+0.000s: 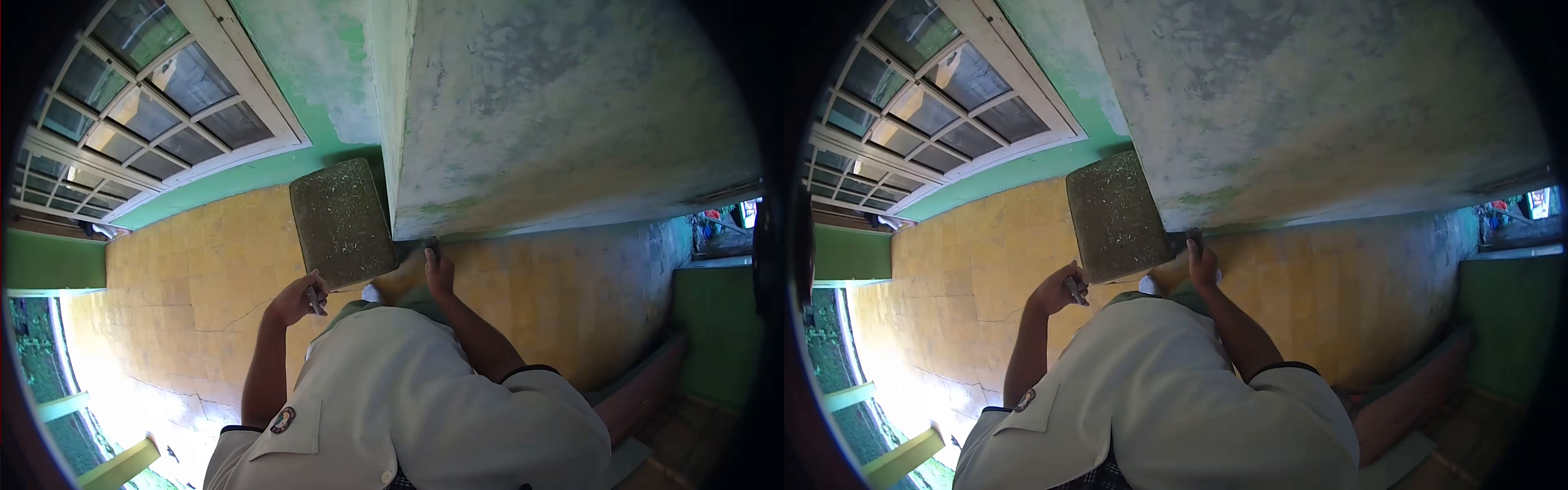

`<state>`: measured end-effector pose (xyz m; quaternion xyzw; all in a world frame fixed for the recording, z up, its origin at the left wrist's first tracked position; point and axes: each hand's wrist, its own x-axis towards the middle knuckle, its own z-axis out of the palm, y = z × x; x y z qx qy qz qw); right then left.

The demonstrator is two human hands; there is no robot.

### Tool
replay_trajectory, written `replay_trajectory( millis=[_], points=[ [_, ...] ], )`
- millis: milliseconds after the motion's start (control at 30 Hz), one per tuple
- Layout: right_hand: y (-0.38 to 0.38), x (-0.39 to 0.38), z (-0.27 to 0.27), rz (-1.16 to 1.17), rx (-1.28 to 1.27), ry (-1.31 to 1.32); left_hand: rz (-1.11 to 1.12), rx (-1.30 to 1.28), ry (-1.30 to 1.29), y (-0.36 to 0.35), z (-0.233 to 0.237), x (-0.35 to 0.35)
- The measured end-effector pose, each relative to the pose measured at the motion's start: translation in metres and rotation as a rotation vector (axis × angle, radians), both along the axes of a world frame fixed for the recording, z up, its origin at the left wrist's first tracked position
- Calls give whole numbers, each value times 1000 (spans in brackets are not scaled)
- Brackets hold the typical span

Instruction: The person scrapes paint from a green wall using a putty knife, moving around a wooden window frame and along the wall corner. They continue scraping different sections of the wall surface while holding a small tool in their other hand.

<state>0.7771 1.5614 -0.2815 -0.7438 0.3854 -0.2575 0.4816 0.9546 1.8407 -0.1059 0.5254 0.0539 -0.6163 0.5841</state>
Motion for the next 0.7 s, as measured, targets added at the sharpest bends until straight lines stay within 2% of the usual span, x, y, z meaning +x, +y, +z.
replay_trajectory(
  millis=[67,133,267,333,367,433,567,633,700],
  points=[
    [3,12,8,-36,-69,-17,-6,4,-5,3,2,6],
    [-14,47,28,-102,-118,-189,-12,-6,6,5,0,11],
    [-24,63,28,-69,-109,-301,-34,-18,29,12,-6,14],
    [-13,42,29,-116,119,-168,-38,-9,43,17,-9,11],
    [-8,30,18,-123,115,-166,-39,-6,39,17,-10,13],
    [5,16,6,-78,-60,66,-35,-17,48,18,-10,13],
    [-6,49,5,-66,-144,68,-3,-15,63,23,-8,10],
    [-13,66,16,-29,103,-149,-13,-8,67,29,-11,8],
    [-8,60,28,-62,174,-139,-27,-15,61,29,-14,11]
  ],
)
